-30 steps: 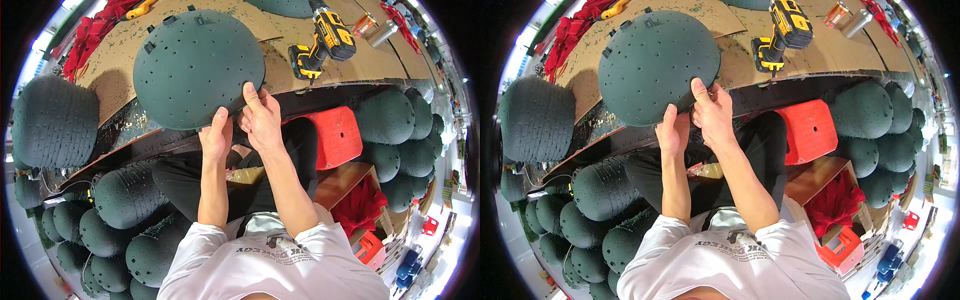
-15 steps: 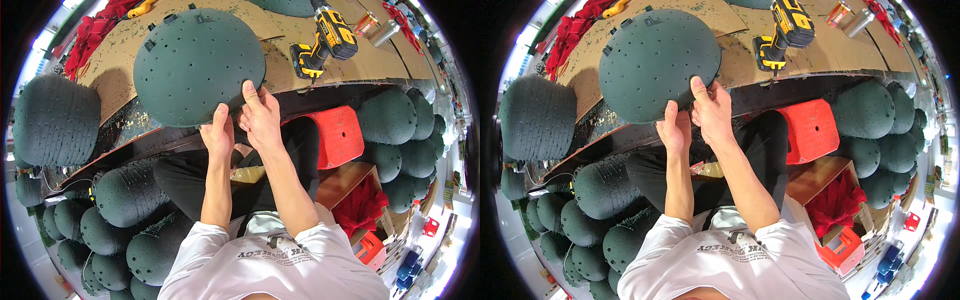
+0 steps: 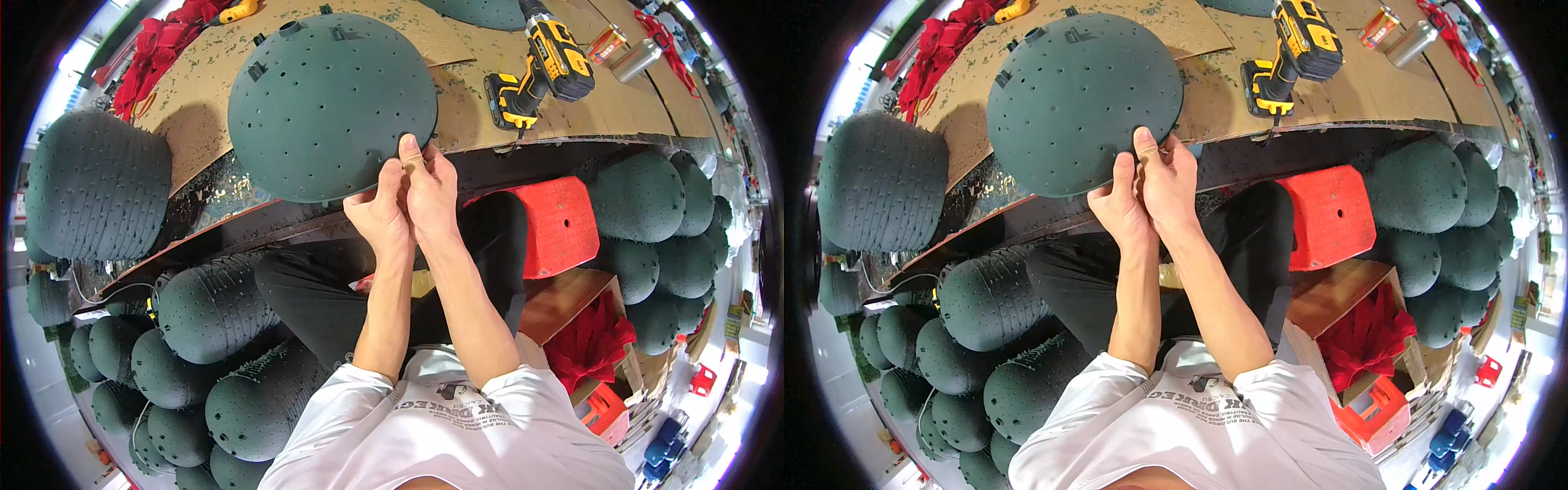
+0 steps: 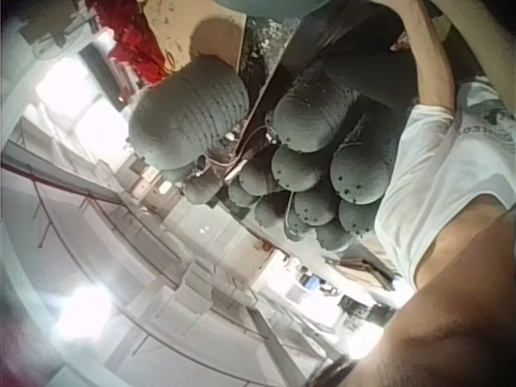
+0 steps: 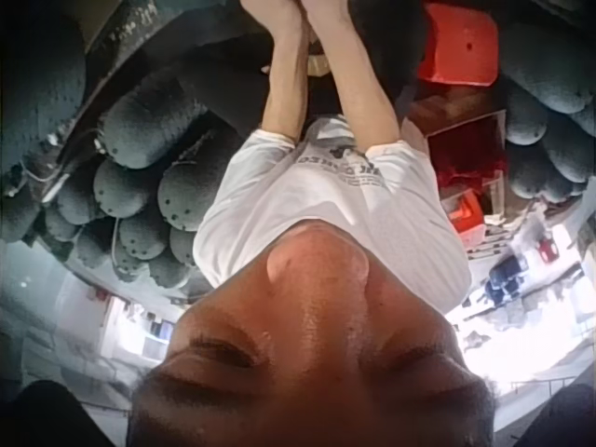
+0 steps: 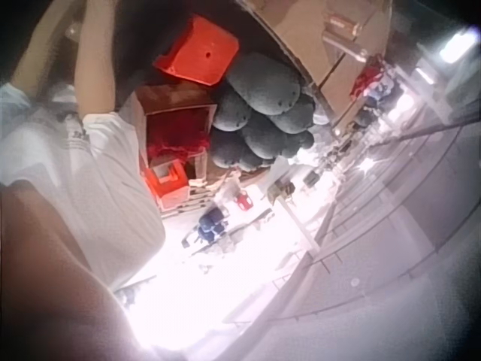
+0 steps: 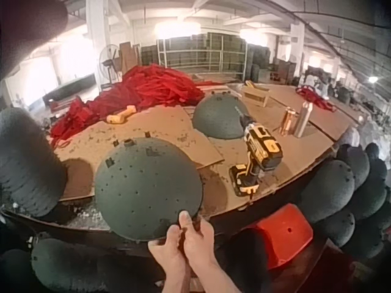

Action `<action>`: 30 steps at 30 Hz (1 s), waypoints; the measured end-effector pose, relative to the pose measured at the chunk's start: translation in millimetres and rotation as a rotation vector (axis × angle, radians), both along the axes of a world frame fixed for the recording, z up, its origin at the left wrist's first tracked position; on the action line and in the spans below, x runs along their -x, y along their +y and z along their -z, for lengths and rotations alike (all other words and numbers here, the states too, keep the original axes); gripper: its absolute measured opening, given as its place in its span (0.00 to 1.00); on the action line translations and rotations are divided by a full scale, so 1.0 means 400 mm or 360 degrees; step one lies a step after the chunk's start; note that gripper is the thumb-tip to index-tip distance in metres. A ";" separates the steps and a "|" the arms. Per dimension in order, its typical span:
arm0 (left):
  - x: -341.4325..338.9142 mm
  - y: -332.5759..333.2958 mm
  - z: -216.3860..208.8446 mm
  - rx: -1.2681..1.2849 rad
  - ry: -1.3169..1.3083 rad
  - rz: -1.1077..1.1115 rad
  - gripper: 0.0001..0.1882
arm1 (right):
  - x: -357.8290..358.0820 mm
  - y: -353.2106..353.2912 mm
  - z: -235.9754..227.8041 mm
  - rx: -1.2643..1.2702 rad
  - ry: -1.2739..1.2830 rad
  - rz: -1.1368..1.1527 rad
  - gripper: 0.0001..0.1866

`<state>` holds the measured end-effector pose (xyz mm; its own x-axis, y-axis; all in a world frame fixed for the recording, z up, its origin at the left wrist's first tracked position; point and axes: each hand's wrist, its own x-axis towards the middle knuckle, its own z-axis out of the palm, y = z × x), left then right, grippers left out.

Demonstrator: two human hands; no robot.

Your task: Using a power drill to create holes in green hemispherical foam pieces at a workbench.

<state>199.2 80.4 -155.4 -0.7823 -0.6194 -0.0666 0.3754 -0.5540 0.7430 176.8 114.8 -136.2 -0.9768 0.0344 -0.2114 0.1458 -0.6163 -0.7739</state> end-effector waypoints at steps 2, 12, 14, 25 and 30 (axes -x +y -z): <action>0.010 0.008 -0.015 -0.0035 -0.0062 -0.0065 0.08 | 0.005 -0.002 0.000 0.0083 0.0056 0.0060 0.12; -0.012 -0.016 0.014 0.0152 -0.0128 -0.0049 0.10 | -0.014 0.017 0.014 0.0090 -0.0056 -0.0157 0.14; -0.018 -0.024 0.031 0.0178 -0.0149 -0.0022 0.09 | -0.016 0.021 0.016 0.0049 -0.0067 -0.0169 0.15; -0.025 -0.038 0.084 0.0276 -0.0012 -0.0175 0.14 | 0.134 0.384 0.004 -0.1704 0.0483 0.0652 0.28; -0.029 -0.047 0.107 0.0340 0.0012 -0.0094 0.16 | 0.338 0.448 -0.012 -0.1393 0.1041 0.0417 0.27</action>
<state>211.0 61.7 -198.3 -0.7442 -0.6636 0.0766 0.4085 -0.3614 0.8382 41.6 293.9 -131.4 -0.8319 0.1405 0.5369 -0.5012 0.2252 -0.8355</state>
